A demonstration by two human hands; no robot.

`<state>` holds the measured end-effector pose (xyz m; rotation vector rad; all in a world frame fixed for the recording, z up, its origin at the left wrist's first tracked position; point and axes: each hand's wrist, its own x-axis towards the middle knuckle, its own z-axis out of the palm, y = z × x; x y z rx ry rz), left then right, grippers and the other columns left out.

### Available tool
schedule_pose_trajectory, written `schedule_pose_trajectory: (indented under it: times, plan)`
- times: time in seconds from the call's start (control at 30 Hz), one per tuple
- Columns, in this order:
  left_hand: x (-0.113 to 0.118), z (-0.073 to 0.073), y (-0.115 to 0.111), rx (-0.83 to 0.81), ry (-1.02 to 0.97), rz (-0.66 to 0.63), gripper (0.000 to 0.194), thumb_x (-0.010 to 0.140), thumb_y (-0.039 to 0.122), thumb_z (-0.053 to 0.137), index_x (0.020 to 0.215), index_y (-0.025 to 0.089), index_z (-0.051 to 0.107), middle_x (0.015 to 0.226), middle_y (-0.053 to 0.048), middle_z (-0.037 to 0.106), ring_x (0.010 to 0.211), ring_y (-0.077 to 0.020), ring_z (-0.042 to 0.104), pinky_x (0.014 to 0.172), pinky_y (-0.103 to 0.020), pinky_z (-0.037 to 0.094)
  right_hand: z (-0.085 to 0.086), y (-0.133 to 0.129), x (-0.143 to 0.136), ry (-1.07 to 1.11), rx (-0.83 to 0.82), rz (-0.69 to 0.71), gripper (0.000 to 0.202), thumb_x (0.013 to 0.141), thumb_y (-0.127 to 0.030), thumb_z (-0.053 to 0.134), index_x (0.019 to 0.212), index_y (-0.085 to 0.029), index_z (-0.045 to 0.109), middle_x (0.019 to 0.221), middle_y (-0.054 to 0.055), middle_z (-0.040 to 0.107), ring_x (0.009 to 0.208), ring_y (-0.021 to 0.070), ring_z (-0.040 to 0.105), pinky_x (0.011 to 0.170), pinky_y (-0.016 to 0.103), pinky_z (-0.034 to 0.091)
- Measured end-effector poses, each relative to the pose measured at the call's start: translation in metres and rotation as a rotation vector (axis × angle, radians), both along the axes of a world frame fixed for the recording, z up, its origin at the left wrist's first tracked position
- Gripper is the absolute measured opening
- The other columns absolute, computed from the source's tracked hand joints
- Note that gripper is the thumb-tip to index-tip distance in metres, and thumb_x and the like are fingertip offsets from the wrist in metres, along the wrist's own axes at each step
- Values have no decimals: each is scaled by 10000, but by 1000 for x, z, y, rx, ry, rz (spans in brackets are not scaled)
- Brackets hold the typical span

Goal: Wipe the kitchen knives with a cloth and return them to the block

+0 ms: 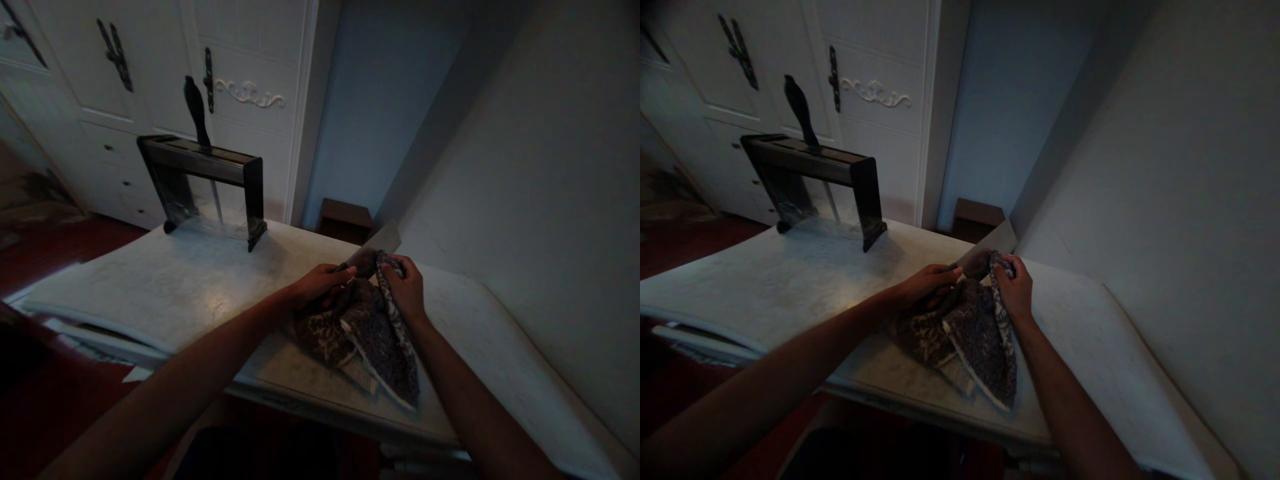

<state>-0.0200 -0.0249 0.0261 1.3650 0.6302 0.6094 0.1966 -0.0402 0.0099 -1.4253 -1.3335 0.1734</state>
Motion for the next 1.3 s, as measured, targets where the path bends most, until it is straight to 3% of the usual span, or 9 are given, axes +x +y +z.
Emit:
schedule_pose_trajectory:
  times: [1.3]
  plan:
    - [0,-2,0,-5,-11,-3,538,722,674,603,646,177,409,504,83,357,337,-40,344,322,-194,241,2,-1,-2,35,-25,-7,287,751,-415,625,922,-186,647,898,38,661,845,211,590,810,343,452]
